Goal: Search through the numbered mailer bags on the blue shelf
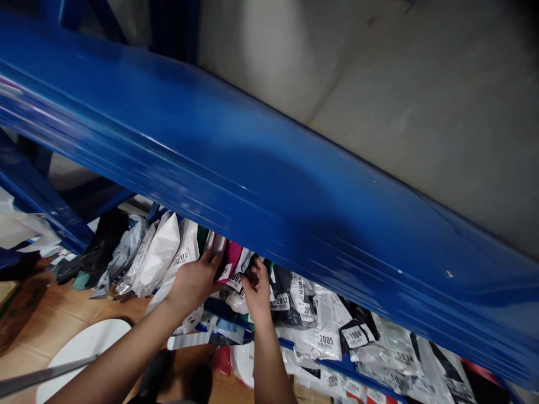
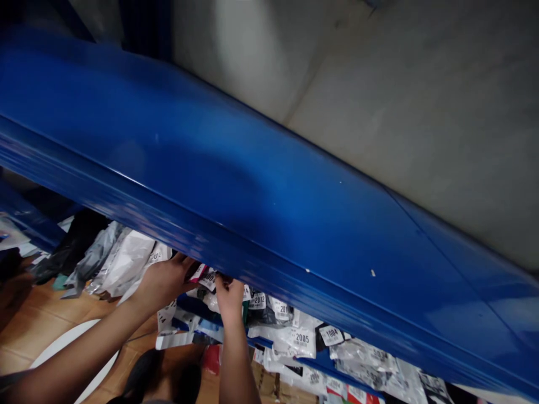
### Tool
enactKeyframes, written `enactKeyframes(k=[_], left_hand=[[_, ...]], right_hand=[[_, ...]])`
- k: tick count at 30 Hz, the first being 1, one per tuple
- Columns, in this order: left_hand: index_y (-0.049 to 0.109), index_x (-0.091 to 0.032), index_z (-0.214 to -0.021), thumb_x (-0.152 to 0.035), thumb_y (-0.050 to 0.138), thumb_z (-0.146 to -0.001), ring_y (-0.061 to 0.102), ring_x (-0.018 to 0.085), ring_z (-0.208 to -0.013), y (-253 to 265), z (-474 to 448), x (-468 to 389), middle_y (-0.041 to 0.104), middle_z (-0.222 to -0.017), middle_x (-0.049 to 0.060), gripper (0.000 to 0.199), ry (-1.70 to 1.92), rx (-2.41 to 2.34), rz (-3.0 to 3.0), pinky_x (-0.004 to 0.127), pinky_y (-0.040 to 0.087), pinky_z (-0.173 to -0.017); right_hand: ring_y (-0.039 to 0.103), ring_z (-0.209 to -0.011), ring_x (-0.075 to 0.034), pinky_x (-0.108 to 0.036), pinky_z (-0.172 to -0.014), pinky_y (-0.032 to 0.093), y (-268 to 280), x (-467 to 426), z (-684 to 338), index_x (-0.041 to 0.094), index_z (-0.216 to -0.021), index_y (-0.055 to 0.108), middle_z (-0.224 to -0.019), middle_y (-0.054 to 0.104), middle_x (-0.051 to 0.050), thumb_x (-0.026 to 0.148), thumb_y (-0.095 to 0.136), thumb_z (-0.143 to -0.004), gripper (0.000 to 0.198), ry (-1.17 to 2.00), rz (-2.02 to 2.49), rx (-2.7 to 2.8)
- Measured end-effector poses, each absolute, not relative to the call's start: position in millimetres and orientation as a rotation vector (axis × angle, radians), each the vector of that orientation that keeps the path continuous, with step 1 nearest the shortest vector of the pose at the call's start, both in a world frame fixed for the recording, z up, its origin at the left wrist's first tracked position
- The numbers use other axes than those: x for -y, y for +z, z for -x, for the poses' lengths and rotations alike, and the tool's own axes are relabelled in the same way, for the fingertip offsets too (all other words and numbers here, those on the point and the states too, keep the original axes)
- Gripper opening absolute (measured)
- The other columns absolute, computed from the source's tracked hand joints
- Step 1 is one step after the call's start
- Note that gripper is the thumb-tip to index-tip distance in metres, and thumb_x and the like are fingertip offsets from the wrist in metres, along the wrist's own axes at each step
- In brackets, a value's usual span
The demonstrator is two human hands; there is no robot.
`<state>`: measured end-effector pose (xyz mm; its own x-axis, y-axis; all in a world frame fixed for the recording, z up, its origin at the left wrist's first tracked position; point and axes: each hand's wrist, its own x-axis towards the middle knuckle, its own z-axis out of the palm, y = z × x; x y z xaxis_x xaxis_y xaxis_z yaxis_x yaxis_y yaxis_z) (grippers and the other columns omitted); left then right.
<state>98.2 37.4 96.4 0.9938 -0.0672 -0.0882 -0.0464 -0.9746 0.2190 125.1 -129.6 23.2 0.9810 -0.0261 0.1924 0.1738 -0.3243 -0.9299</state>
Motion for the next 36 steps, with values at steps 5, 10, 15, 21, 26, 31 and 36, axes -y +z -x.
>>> enactKeyframes(k=[5, 10, 15, 21, 26, 31, 36], left_hand=[[0.052, -0.017, -0.12, -0.043, 0.073, -0.064, 0.067, 0.03, -0.078, 97.8, -95.2, -32.9, 0.053, -0.125, 0.017, 0.065, -0.173, 0.163, -2.934, 0.041, 0.054, -0.065], [0.051, -0.024, -0.124, -0.038, 0.068, -0.071, 0.068, 0.028, -0.073, 89.7, -86.3, -24.7, 0.053, -0.128, 0.015, 0.057, -0.082, 0.356, -2.913, 0.039, 0.055, -0.06], [0.054, -0.027, -0.121, -0.035, 0.044, -0.088, 0.067, 0.021, -0.065, 69.2, -50.2, -18.3, 0.06, -0.119, 0.01, 0.036, 0.281, 0.47, -2.82, 0.033, 0.054, -0.053], [0.066, -0.025, -0.09, -0.038, 0.042, -0.088, 0.067, 0.018, -0.069, 54.5, 0.2, -17.3, 0.069, -0.086, 0.005, 0.027, 0.355, 0.327, -2.497, 0.028, 0.051, -0.06], [0.065, -0.023, -0.084, -0.045, 0.04, -0.084, 0.067, 0.02, -0.074, 38.3, -12.5, -0.6, 0.072, -0.079, 0.004, 0.033, -0.186, -0.167, -2.002, 0.03, 0.05, -0.068], [0.062, -0.018, -0.079, -0.057, 0.068, -0.052, 0.067, 0.026, -0.084, 1.0, -42.0, 29.3, 0.073, -0.077, 0.006, 0.048, -0.075, -0.508, -1.296, 0.034, 0.051, -0.08], [0.064, -0.015, -0.074, -0.054, 0.072, -0.055, 0.068, 0.027, -0.08, 2.4, -48.5, 39.6, 0.073, -0.074, 0.009, 0.044, -0.13, -0.682, -1.061, 0.035, 0.052, -0.073]], right_hand=[[0.066, -0.066, -0.017, -0.027, -0.058, 0.054, 11.4, 161.8, -116.5, 0.018, -0.111, 0.052, -0.085, 0.069, -0.006, 0.022, 0.059, -0.068, 0.044, -0.092, 1.876, 0.139], [0.056, -0.052, -0.013, -0.024, -0.052, 0.046, 20.2, 179.8, -112.2, 0.018, -0.08, 0.059, -0.063, 0.06, 0.001, 0.025, 0.057, -0.071, 0.011, -0.129, 2.137, 0.203], [0.053, -0.06, -0.013, -0.024, -0.056, 0.045, 46.9, 180.9, -99.6, 0.019, -0.075, 0.066, -0.073, 0.057, -0.002, 0.017, 0.057, -0.071, 0.01, -0.205, 2.405, 0.419], [0.06, -0.071, -0.016, -0.026, -0.064, 0.051, 45.7, 181.6, -73.5, 0.022, -0.091, 0.066, -0.081, 0.062, -0.004, 0.027, 0.056, -0.082, 0.014, -0.295, 2.349, 0.416], [0.063, -0.064, -0.015, -0.023, -0.05, 0.049, 21.4, 179.9, -70.7, 0.018, -0.107, 0.062, -0.085, 0.066, -0.008, 0.035, 0.054, -0.084, 0.03, -0.269, 2.213, 0.277], [0.06, -0.055, -0.014, -0.022, -0.046, 0.048, 11.3, 180.9, -78.8, 0.018, -0.105, 0.065, -0.073, 0.064, -0.003, 0.03, 0.059, -0.079, 0.03, -0.224, 2.142, 0.289], [0.06, -0.075, -0.019, -0.03, -0.069, 0.053, 40.3, 174.5, -78.1, 0.024, -0.092, 0.069, -0.085, 0.062, -0.005, 0.011, 0.058, -0.071, 0.027, -0.332, 2.418, 0.486]])
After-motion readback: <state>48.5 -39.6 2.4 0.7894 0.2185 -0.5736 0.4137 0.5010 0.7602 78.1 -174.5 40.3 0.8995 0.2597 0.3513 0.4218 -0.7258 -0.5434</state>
